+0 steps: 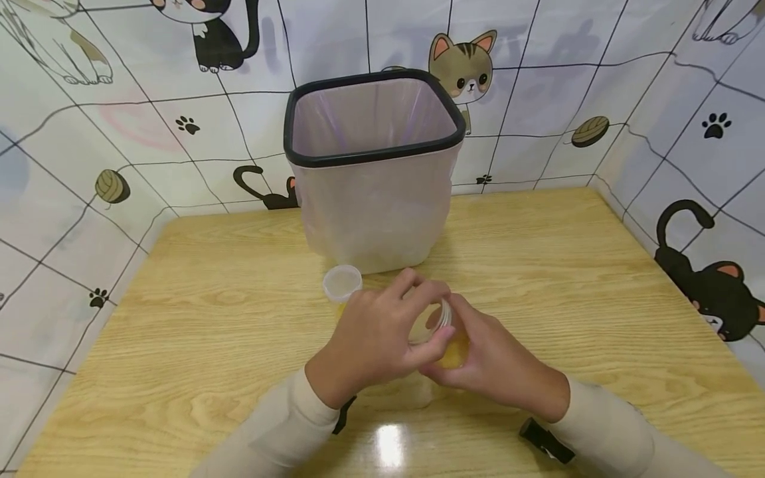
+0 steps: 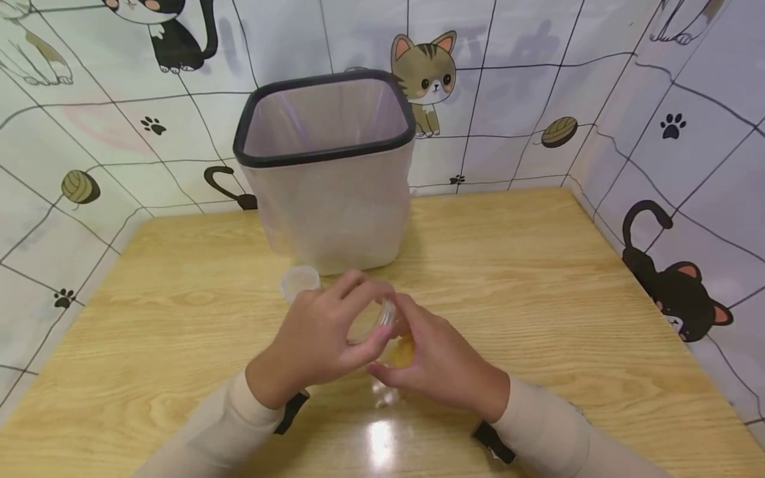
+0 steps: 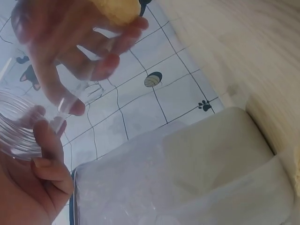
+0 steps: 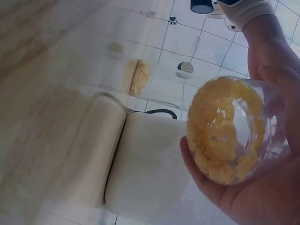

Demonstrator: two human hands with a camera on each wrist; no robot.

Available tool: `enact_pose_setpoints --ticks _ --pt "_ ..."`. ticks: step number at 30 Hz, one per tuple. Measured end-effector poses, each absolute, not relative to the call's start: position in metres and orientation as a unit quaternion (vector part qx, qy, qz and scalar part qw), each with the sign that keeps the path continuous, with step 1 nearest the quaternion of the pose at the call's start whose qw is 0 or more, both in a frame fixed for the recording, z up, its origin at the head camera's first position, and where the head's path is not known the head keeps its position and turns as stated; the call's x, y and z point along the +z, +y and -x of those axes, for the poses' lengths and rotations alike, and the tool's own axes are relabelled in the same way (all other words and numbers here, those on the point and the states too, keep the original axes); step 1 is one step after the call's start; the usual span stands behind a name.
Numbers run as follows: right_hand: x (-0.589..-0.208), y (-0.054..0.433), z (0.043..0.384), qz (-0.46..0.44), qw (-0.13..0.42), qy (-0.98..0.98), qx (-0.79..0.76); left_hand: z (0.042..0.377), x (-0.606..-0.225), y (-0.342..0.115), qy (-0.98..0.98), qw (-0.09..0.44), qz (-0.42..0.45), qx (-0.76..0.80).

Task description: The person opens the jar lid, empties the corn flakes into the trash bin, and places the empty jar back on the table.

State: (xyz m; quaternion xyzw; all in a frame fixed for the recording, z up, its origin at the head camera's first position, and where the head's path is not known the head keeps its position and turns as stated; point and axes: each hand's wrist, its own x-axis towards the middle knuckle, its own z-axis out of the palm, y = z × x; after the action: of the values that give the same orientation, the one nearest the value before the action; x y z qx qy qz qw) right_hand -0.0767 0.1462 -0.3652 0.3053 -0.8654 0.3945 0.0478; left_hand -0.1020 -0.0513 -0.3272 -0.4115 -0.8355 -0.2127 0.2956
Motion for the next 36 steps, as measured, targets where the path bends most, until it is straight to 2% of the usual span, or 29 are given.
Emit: enact_pose_setpoints --ticks 6,11,16,36 --pt "-0.360 0.149 0.077 -0.328 0.017 -0.844 0.423 0.104 -0.320 -0.056 -0.813 0.291 0.456 -0.217" --pt "-0.358 0.152 0.076 -0.351 -0.034 -0.818 0.454 0.107 -0.315 -0.062 -0.778 0.295 0.512 -0.215" --pt "-0.359 0.153 0.077 -0.394 -0.071 -0.784 0.474 0.108 -0.315 -0.062 -0.765 0.309 0.523 -0.214" --pt "-0.363 0.153 0.079 -0.365 -0.041 -0.820 0.438 0.109 -0.318 -0.062 -0.790 0.303 0.489 -0.212"
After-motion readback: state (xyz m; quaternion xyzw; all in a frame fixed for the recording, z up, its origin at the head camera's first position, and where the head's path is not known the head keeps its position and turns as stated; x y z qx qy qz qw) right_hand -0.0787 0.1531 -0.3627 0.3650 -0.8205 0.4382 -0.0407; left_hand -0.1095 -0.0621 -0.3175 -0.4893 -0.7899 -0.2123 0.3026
